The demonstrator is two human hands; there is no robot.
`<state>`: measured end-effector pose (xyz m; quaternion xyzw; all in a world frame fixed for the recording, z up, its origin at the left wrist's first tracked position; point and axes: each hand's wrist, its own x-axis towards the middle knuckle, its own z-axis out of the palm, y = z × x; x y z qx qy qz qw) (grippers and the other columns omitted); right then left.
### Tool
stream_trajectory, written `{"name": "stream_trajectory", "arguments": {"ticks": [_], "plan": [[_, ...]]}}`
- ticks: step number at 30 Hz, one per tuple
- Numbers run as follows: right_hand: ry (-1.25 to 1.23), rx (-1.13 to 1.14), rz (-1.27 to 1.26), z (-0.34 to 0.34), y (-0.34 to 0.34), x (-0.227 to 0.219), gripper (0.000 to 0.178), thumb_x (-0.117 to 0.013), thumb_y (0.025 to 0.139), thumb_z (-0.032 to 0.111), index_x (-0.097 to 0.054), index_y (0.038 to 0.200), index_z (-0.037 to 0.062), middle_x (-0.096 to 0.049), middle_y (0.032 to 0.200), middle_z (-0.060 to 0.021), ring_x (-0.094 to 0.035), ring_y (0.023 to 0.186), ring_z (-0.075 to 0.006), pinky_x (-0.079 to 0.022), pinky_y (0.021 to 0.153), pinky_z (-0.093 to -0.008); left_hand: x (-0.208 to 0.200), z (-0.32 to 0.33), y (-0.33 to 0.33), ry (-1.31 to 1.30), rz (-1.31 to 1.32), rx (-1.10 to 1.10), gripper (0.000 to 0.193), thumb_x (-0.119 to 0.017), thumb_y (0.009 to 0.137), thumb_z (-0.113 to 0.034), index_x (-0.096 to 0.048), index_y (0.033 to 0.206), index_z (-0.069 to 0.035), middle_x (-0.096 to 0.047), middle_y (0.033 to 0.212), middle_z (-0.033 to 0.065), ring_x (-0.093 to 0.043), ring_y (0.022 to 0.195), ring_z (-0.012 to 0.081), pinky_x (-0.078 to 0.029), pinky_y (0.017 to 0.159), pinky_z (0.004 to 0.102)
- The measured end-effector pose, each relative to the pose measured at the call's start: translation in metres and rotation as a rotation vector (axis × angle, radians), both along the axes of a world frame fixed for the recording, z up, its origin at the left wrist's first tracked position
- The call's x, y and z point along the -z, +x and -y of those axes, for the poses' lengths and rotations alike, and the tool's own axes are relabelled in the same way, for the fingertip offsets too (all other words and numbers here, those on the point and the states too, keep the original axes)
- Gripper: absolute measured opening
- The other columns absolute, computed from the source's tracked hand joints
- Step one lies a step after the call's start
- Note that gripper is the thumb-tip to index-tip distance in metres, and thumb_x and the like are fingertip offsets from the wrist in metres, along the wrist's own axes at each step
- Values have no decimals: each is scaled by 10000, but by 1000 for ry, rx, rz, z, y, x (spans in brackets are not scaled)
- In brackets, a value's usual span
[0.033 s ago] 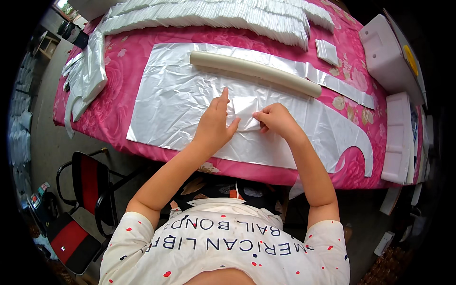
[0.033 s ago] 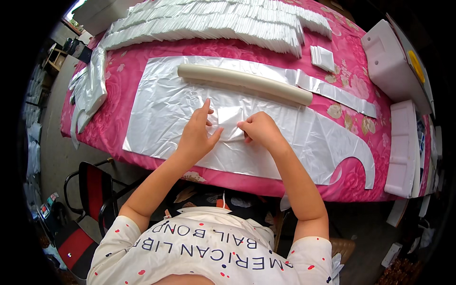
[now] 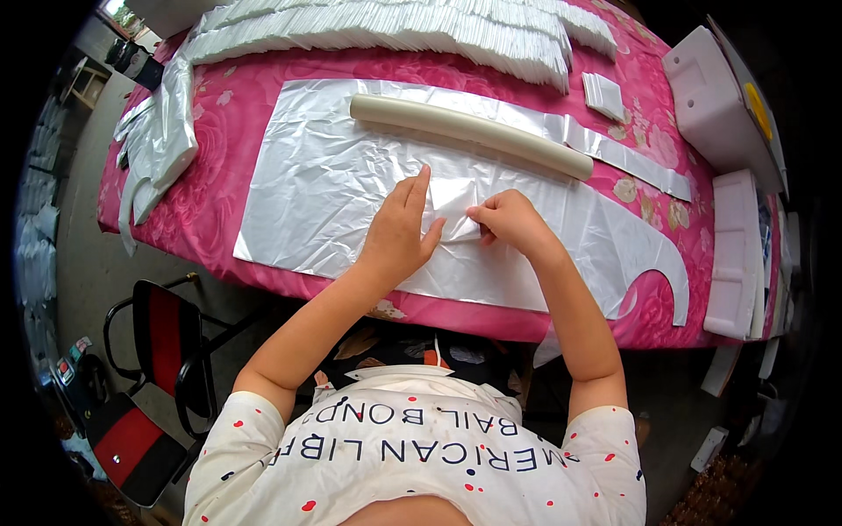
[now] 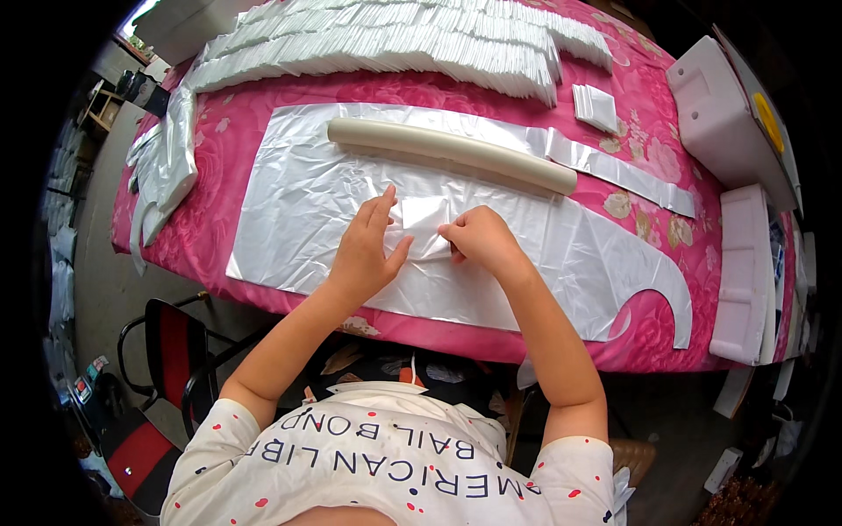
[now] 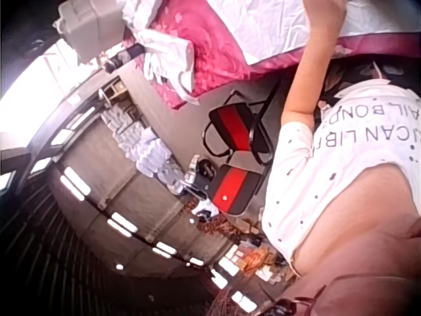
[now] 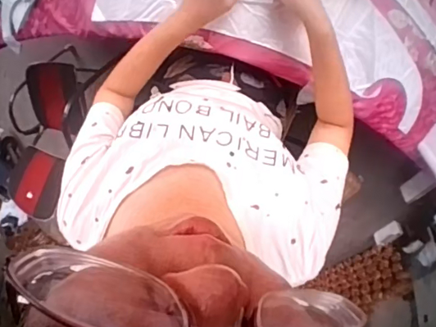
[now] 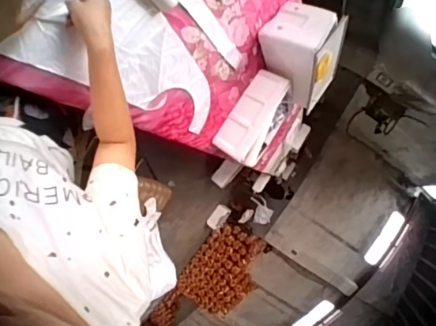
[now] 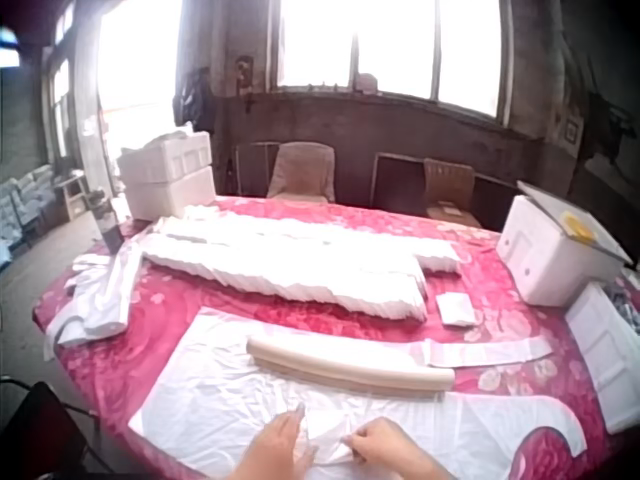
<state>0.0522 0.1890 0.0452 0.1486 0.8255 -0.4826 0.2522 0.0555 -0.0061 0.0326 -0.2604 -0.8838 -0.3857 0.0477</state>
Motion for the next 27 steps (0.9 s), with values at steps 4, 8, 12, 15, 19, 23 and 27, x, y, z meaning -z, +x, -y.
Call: {"name": "stream_trajectory", "arguments": {"ticks": [4, 8, 12, 15, 19, 23, 27], "plan": [[-40, 5, 8, -1, -2, 2, 274, -589, 800, 201, -634, 673, -38, -593, 566, -88, -587, 497, -148, -455, 515, -271, 11, -14, 8, -144, -230, 246, 692, -660, 753, -195, -345, 1312, 64, -430, 1276, 214, -425, 1182, 340, -367, 973, 401], [-48, 3, 16, 1, -3, -2, 281, -574, 799, 185, -623, 643, -44, -595, 570, -94, -593, 502, -156, -456, 513, -277, 20, -32, 14, -362, -122, 189, 831, -610, 777, -405, -263, 1340, 98, -242, 1409, 271, -201, 1343, 371, -168, 1091, 458], [-40, 32, 6, 2, -1, -2, 292, -573, 801, 183, -616, 628, -48, -593, 566, -98, -603, 508, -162, -459, 514, -282, 27, -34, 12, -425, -79, 124, 979, -598, 744, -514, -174, 1362, 115, -180, 1427, 288, -134, 1362, 375, -84, 1103, 466], [-24, 10, -12, 2, 1, -1, 291, -582, 793, 198, -626, 642, -47, -597, 573, -105, -606, 504, -166, -463, 518, -288, 29, -34, 13, -426, -69, 121, 1032, -596, 727, -551, -141, 1369, 116, -149, 1437, 284, -101, 1370, 372, -48, 1106, 466], [93, -26, -81, 3, 7, -1, 266, -647, 751, 229, -642, 683, -29, -604, 585, -94, -591, 501, -163, -456, 510, -287, 30, -36, 15, -437, -48, 117, 1065, -566, 720, -605, -130, 1376, 111, -100, 1450, 281, -41, 1378, 363, 9, 1109, 457], [534, -101, -286, 14, 25, -11, 242, -725, 670, 245, -650, 710, 18, -609, 600, -92, -601, 559, -202, -463, 545, -323, 28, -35, 14, -441, 6, 128, 1100, -559, 709, -635, -100, 1382, 104, -61, 1455, 281, -12, 1378, 368, 24, 1104, 469], [617, -171, -294, 6, 35, -23, 265, -726, 658, 258, -612, 747, 35, -625, 719, -120, -607, 685, -284, -470, 616, -380, 33, -30, 15, -315, -109, 130, 1098, -584, 712, -598, -57, 1393, 83, -14, 1458, 278, 0, 1373, 379, 4, 1100, 484]]}}
